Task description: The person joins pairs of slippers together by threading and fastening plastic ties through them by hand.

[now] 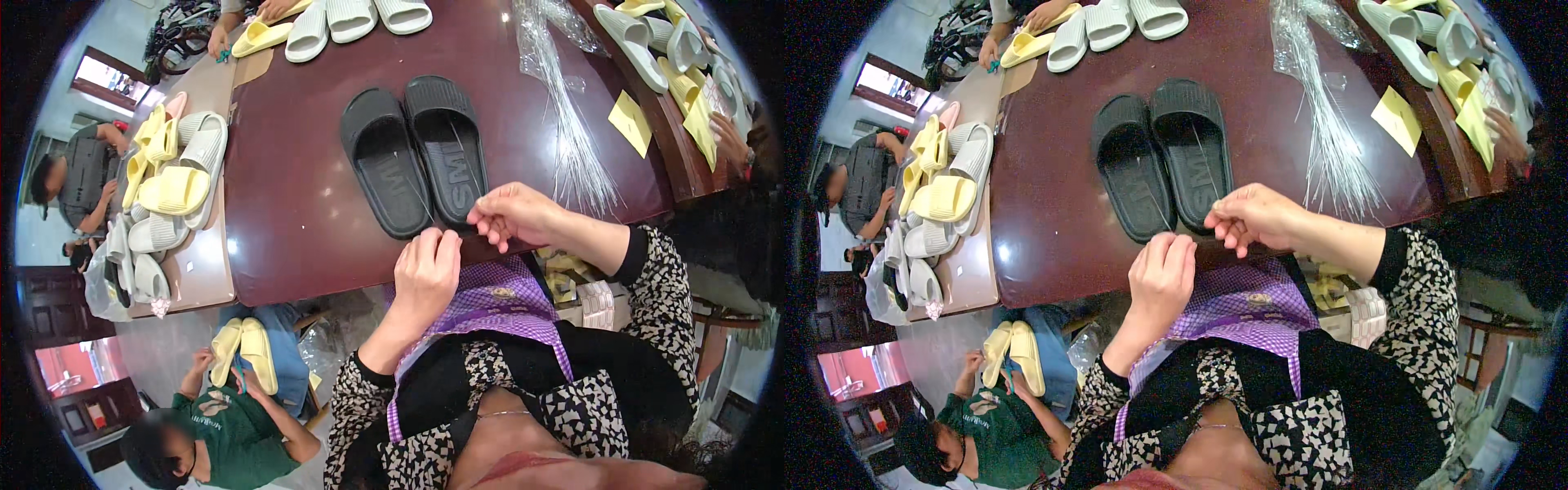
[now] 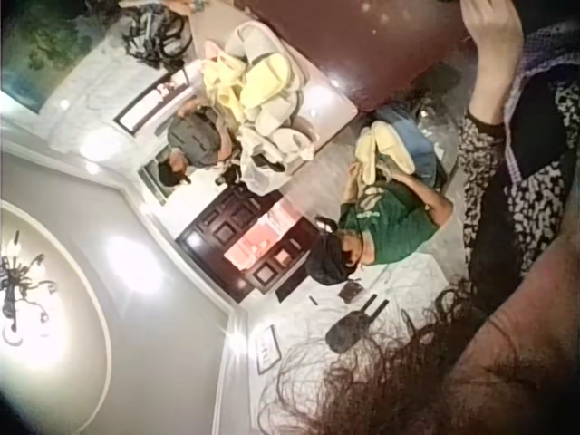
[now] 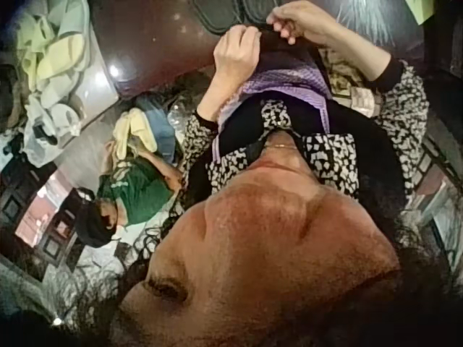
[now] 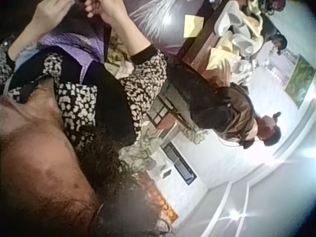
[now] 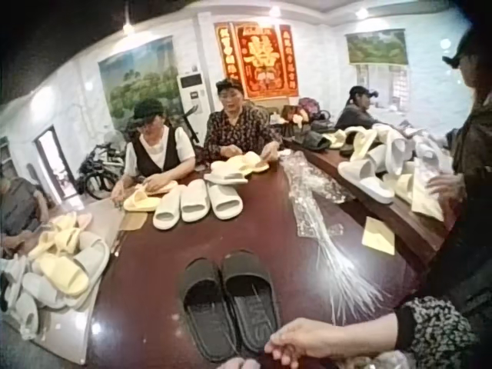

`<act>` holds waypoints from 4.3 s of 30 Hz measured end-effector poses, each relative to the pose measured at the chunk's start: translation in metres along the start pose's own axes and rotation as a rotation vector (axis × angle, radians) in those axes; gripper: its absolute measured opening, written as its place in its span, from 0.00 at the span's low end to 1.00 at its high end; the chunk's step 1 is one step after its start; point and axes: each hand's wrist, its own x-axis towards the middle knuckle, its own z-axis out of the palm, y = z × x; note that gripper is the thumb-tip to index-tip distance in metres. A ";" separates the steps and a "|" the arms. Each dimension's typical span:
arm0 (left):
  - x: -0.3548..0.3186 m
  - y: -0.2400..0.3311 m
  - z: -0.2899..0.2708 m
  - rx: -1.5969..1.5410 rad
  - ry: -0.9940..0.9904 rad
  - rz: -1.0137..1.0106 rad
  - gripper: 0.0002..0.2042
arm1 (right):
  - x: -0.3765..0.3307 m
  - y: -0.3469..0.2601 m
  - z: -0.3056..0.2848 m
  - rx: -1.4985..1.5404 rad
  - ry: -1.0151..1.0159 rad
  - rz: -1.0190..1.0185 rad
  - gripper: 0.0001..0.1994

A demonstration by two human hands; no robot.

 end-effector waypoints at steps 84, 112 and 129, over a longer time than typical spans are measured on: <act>0.122 -0.072 -0.025 -0.674 0.437 -0.343 0.08 | 0.075 -0.135 0.031 -1.005 0.085 -1.054 0.03; 0.129 -0.074 -0.009 -1.376 0.216 -0.548 0.04 | 0.060 -0.089 0.035 -0.587 0.320 -1.131 0.04; 0.129 -0.074 -0.004 -1.369 0.195 -0.584 0.04 | 0.059 -0.088 0.035 -0.832 0.388 -1.255 0.04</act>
